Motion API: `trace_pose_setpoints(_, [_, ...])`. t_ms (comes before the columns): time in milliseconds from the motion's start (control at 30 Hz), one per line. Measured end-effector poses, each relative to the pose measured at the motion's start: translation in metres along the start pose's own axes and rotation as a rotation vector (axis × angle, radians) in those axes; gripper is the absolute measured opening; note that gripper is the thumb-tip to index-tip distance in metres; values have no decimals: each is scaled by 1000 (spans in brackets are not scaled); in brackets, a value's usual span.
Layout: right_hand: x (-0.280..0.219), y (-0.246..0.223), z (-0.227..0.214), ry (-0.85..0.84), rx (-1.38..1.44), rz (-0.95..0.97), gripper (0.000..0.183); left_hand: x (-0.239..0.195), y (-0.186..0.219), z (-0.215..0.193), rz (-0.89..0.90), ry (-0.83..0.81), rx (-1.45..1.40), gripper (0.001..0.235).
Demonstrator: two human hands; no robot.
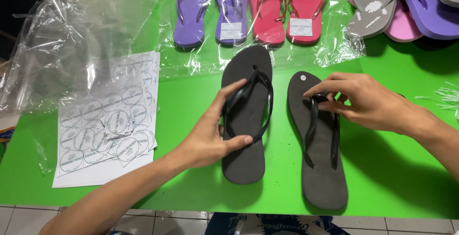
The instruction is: The person uses scissors to trim the edges of a pair of black flip-flops. They then place the flip-flops into a clear plastic bag, insert a circular sticker into the bag, and seal it.
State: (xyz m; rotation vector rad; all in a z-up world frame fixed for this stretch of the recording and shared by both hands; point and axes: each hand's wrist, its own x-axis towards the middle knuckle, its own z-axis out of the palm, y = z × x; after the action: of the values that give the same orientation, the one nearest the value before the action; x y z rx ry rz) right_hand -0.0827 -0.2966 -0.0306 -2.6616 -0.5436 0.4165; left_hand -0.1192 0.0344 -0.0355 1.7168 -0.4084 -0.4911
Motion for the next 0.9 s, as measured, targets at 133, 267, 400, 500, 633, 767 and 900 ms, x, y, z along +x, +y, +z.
trace_pose_setpoints(133, [13,3,2,180,-28,-107,35,-10,-2,15,-111,-10,-71,93])
trace_pose_setpoints(267, [35,-2,11,270,14,-134,26,-16,-3,27,-222,10,-86,94])
trace_pose_setpoints(400, [47,-17,11,231,106,-30,22,-15,6,29,-353,-4,57,101])
trace_pose_setpoints(500, [48,-17,18,280,81,-80,21,-12,22,23,-356,-114,596,115])
trace_pose_setpoints(633, [37,-26,12,265,55,-91,28,-4,20,18,-404,-193,1158,105])
trace_pose_setpoints(767, [20,-28,3,353,-161,-112,39,2,-5,15,272,172,1398,88])
trace_pose_setpoints(900, [-7,2,-24,561,-374,-135,32,30,-11,18,573,82,1267,70])
